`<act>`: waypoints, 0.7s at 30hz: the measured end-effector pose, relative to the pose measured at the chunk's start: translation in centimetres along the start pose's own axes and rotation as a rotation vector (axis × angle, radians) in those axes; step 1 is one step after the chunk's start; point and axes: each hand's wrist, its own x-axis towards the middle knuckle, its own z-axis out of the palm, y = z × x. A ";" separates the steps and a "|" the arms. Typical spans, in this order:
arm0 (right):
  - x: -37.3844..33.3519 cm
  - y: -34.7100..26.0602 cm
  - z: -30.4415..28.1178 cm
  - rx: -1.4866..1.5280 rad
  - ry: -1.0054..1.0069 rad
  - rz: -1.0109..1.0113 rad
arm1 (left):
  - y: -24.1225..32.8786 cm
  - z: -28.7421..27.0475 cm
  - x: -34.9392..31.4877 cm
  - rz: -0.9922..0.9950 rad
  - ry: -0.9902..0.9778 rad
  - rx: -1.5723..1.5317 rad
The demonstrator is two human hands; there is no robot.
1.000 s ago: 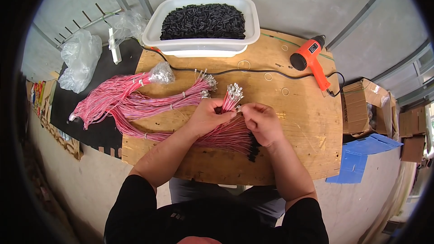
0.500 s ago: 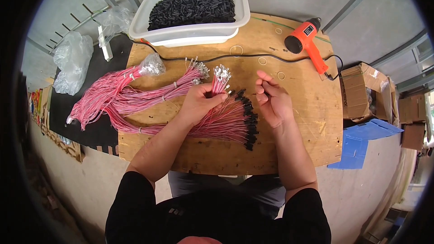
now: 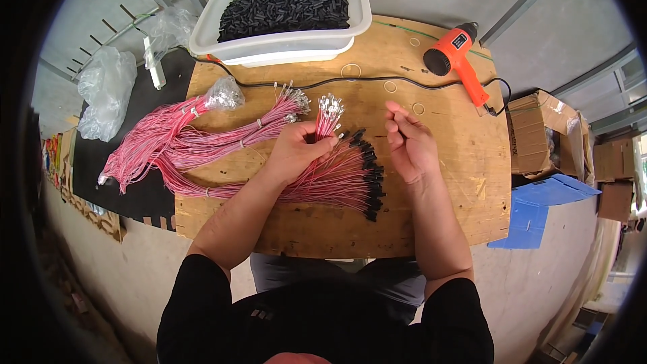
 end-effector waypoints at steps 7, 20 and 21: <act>-0.6 0.2 1.6 -0.106 0.063 0.017 | 0.3 0.0 -0.1 -0.013 0.001 0.011; -0.5 0.0 0.5 -0.020 -0.079 0.107 | 0.6 0.2 0.0 -0.050 -0.006 0.029; -0.6 0.1 0.7 -0.020 -0.081 0.108 | 0.7 0.2 0.0 -0.051 -0.009 0.022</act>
